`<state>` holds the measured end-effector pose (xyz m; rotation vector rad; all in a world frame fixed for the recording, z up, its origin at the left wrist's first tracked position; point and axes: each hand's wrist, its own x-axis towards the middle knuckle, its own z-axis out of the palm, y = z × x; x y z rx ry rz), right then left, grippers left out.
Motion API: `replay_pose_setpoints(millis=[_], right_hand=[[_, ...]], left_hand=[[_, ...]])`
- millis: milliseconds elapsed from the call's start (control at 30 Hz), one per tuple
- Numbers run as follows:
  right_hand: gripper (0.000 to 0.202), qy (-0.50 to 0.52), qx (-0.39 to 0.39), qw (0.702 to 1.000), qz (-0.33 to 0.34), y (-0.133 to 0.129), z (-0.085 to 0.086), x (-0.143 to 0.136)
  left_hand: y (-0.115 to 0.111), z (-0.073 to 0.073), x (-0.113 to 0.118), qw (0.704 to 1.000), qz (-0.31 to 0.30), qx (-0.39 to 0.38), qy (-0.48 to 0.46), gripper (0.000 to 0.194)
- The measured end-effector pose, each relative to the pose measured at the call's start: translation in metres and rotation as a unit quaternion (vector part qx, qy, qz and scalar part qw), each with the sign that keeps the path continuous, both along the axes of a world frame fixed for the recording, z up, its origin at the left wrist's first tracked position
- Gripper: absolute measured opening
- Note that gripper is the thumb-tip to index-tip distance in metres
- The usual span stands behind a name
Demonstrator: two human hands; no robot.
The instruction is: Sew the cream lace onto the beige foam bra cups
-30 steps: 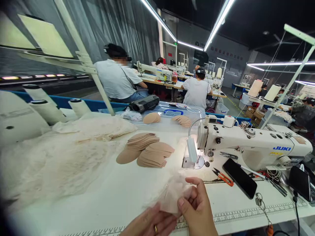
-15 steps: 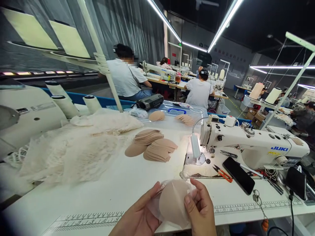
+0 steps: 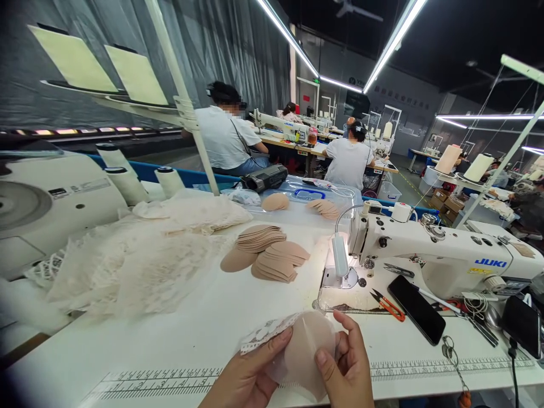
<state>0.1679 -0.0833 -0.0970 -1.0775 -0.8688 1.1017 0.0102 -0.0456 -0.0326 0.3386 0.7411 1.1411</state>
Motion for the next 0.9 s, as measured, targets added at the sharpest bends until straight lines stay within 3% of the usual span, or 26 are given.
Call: replay_pose_setpoints(millis=[200, 300, 400, 633, 900], right_hand=[[0.082, 0.014, 0.015, 1.0, -0.005, 0.002, -0.005, -0.001], [0.082, 0.008, 0.017, 1.0, -0.004, 0.002, -0.006, 0.0], [0.083, 0.006, 0.018, 1.0, -0.004, 0.002, -0.006, 0.0], [0.081, 0.019, 0.027, 0.999, 0.002, 0.003, -0.009, -0.001], [0.083, 0.026, 0.027, 0.999, -0.019, 0.004, -0.013, -0.002]], left_hand=[[0.0, -0.001, -0.001, 0.998, -0.051, -0.012, -0.018, 0.041], [0.001, 0.0, 0.001, 0.998, -0.046, -0.004, -0.033, 0.037], [0.0, 0.001, 0.004, 0.999, -0.03, 0.008, -0.021, 0.039], [0.0, -0.003, 0.004, 0.997, -0.064, 0.036, -0.005, 0.041], [0.004, 0.001, 0.015, 0.997, -0.068, -0.018, -0.023, 0.044]])
